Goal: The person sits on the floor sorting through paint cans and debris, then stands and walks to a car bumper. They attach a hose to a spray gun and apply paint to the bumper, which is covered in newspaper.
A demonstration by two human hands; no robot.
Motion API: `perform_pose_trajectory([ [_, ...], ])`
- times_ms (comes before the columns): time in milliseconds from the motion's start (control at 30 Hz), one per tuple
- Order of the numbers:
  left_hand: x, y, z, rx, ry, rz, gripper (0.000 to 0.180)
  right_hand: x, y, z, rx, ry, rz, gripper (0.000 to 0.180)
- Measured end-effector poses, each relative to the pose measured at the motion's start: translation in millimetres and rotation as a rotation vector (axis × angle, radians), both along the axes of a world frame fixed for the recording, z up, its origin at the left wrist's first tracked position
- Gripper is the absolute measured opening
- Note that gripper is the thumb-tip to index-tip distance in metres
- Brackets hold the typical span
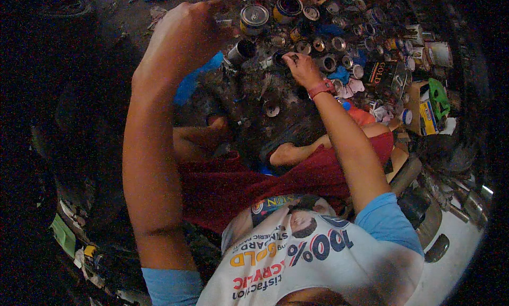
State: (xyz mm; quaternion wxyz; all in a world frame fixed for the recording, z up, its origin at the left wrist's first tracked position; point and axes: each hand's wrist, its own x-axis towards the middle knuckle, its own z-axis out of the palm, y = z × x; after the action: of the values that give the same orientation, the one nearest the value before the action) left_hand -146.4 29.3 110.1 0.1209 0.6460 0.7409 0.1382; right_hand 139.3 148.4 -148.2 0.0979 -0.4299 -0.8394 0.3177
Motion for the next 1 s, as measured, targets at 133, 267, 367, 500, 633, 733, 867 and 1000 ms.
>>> perform_pose_trajectory([
  [133, -2.4, 2.7, -7.8, 0.044, 0.002, -0.006, 0.041, -1.4, 3.1, -6.9, 0.043, 0.041, -0.038, 0.035],
  [267, 2.8, 3.4, 1.2, 0.060, 0.016, -0.063, 0.025, -7.5, 6.1, -4.3, 0.048, -0.259, -0.103, 0.035],
  [367, 0.6, 3.2, 5.9, 0.028, -0.020, -0.093, 0.023, -6.0, 7.0, -11.3, 0.163, 0.096, 0.007, 0.033],
  [500, -1.2, 0.9, -0.4, 0.086, 0.049, -0.091, 0.019, -12.0, 10.7, 2.6, 0.072, -0.266, 0.005, 0.029],
  [633, 2.0, 4.0, 3.7, -0.015, 0.006, -0.070, 0.018, -0.9, 14.5, -17.3, 0.021, -0.018, -0.043, 0.029],
  [733, -1.3, 3.8, -2.1, 0.040, -0.028, -0.121, 0.018, -5.8, 12.8, -16.9, 0.100, -0.030, -0.043, 0.028],
  [867, -2.6, 4.6, -4.3, 0.038, 0.067, -0.114, 0.022, -6.1, 13.8, -5.0, -0.084, -0.064, -0.001, 0.027],
  [1000, 6.2, 3.4, 5.9, 0.055, 0.008, -0.077, 0.024, -2.9, 14.9, -15.3, 0.122, -0.111, 0.028, 0.029],
])
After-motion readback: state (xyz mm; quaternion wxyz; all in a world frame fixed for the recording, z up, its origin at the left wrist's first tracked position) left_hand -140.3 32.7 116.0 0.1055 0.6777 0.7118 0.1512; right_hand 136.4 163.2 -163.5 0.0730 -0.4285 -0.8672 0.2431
